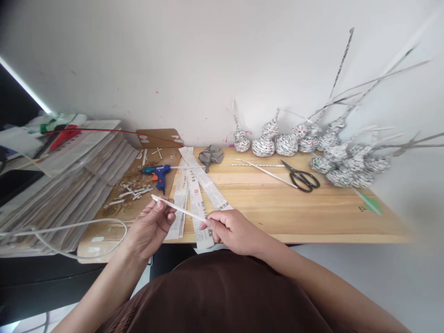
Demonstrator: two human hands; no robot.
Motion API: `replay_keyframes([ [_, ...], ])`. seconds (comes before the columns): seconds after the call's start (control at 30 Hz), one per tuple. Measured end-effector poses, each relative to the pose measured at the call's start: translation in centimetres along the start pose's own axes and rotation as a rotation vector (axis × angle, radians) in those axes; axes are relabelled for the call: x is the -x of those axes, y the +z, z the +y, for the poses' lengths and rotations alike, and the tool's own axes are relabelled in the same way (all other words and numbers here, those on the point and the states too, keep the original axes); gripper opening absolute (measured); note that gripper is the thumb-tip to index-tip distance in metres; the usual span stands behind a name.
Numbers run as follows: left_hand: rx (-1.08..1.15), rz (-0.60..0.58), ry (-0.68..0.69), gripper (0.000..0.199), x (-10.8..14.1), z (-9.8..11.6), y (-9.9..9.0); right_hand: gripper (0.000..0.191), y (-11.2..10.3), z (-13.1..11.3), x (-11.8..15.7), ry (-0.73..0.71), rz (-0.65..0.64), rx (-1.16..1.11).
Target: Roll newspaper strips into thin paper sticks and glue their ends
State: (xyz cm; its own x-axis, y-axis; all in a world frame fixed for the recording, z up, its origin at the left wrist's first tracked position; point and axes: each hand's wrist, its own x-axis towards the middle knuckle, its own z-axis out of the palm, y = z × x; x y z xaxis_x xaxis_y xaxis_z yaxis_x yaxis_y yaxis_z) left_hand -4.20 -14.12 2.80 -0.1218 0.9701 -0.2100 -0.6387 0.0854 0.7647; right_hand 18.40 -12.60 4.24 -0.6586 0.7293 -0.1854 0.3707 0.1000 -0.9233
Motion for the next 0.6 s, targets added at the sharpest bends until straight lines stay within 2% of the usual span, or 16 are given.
replay_keyframes([
  [0.13,-0.053,0.009,0.026,0.024,-0.2,-0.1,0.0,0.044,-0.3,0.3,0.0,0.083,-0.107,-0.12],
  [0.27,-0.141,0.065,0.13,0.025,-0.3,0.2,-0.5,0.039,-1.0,0.3,0.3,0.074,-0.048,-0.041],
  [0.4,-0.478,0.054,0.245,0.025,-0.5,1.2,-0.9,0.04,-1.8,0.9,0.9,0.087,-0.003,-0.052],
  [0.5,-0.739,0.02,0.272,0.037,-0.7,2.2,-1.1,0.04,-2.2,1.6,1.3,0.106,-0.001,-0.113],
  [0.6,-0.882,0.074,0.356,0.032,-1.0,2.9,-1.5,0.04,-2.4,1.9,1.5,0.12,0.009,-0.137],
])
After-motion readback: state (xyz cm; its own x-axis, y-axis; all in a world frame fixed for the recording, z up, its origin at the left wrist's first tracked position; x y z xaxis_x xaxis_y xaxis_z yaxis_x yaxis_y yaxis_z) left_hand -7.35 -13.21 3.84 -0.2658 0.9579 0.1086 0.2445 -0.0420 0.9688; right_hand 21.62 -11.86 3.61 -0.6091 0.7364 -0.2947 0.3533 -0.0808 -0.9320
